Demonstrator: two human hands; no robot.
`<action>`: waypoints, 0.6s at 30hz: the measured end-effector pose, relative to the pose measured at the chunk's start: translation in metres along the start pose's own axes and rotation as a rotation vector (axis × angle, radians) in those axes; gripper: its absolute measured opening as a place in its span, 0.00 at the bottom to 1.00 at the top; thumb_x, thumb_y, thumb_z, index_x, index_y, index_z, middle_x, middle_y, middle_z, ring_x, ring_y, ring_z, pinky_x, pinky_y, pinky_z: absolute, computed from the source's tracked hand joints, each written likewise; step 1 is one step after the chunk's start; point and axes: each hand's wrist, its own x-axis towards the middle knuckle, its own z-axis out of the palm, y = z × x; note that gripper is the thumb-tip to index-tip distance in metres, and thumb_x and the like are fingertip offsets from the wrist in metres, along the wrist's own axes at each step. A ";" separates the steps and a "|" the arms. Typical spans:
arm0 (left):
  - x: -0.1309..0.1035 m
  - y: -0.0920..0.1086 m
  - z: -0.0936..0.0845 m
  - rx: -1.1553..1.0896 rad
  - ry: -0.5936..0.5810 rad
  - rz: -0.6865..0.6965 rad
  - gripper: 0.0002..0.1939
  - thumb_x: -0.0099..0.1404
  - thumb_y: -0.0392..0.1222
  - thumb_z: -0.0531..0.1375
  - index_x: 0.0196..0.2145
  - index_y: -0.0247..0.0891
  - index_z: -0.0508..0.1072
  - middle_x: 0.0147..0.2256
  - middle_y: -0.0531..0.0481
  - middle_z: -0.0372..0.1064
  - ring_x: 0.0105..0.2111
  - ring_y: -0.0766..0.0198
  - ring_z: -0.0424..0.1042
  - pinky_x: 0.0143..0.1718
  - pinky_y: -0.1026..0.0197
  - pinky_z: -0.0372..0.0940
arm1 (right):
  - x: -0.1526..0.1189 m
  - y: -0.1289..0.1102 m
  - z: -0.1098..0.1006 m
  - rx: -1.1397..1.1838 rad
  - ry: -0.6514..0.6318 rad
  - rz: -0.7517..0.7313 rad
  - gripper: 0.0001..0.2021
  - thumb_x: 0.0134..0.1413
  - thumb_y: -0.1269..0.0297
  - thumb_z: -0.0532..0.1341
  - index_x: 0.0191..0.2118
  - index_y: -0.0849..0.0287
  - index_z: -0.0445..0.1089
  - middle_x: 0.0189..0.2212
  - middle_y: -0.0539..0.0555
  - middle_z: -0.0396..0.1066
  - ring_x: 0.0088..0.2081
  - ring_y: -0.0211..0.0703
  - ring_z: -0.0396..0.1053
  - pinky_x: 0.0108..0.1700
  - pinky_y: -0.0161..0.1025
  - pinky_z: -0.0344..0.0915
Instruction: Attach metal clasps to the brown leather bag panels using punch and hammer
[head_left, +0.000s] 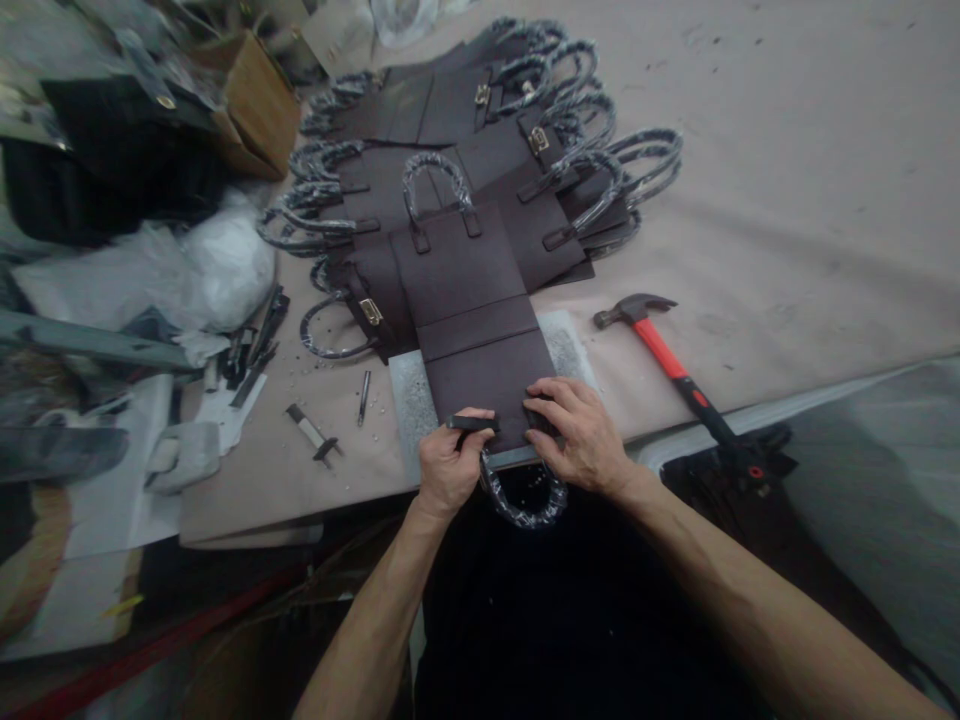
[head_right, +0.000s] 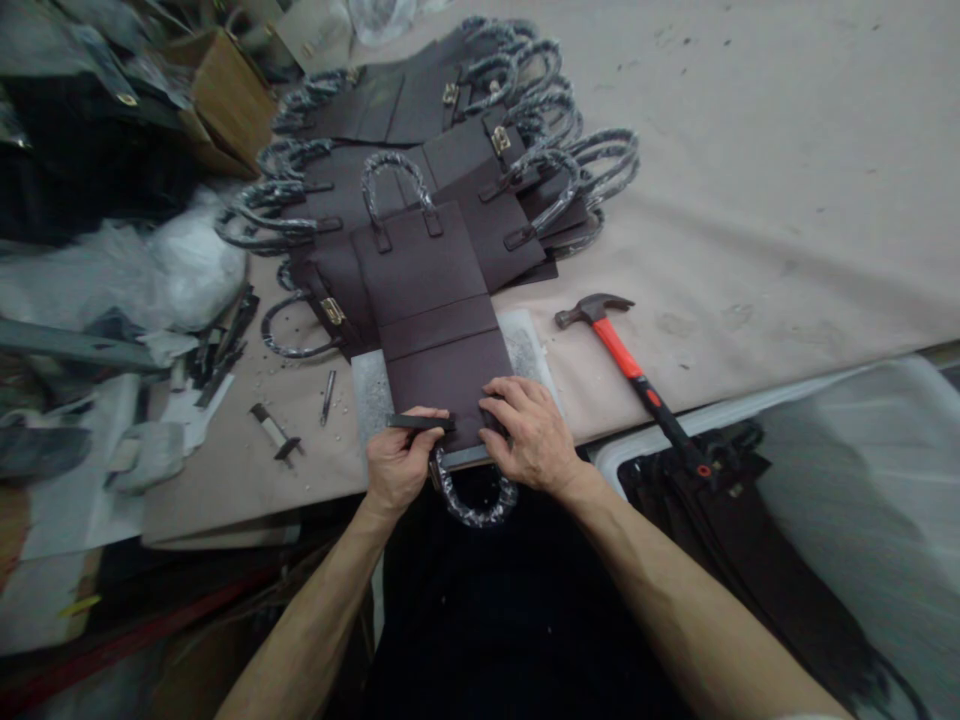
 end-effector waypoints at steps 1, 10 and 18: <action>0.000 0.000 0.001 0.006 -0.002 0.007 0.07 0.68 0.37 0.62 0.41 0.38 0.80 0.39 0.48 0.81 0.40 0.59 0.81 0.46 0.58 0.76 | 0.000 0.000 0.000 0.005 -0.001 0.002 0.16 0.59 0.63 0.63 0.52 0.57 0.71 0.54 0.61 0.70 0.56 0.59 0.66 0.59 0.59 0.65; -0.001 -0.001 0.003 0.040 0.013 0.005 0.07 0.68 0.37 0.60 0.40 0.38 0.79 0.39 0.48 0.81 0.40 0.59 0.80 0.47 0.57 0.75 | -0.001 0.000 -0.001 0.022 -0.003 0.020 0.17 0.58 0.64 0.63 0.53 0.57 0.72 0.54 0.61 0.70 0.56 0.59 0.66 0.59 0.60 0.64; -0.003 0.001 0.009 0.096 0.038 0.062 0.07 0.68 0.37 0.60 0.40 0.37 0.78 0.37 0.47 0.81 0.38 0.59 0.81 0.44 0.59 0.76 | -0.002 0.001 0.001 -0.010 0.003 -0.003 0.16 0.59 0.64 0.64 0.52 0.59 0.71 0.54 0.61 0.69 0.56 0.58 0.65 0.60 0.58 0.64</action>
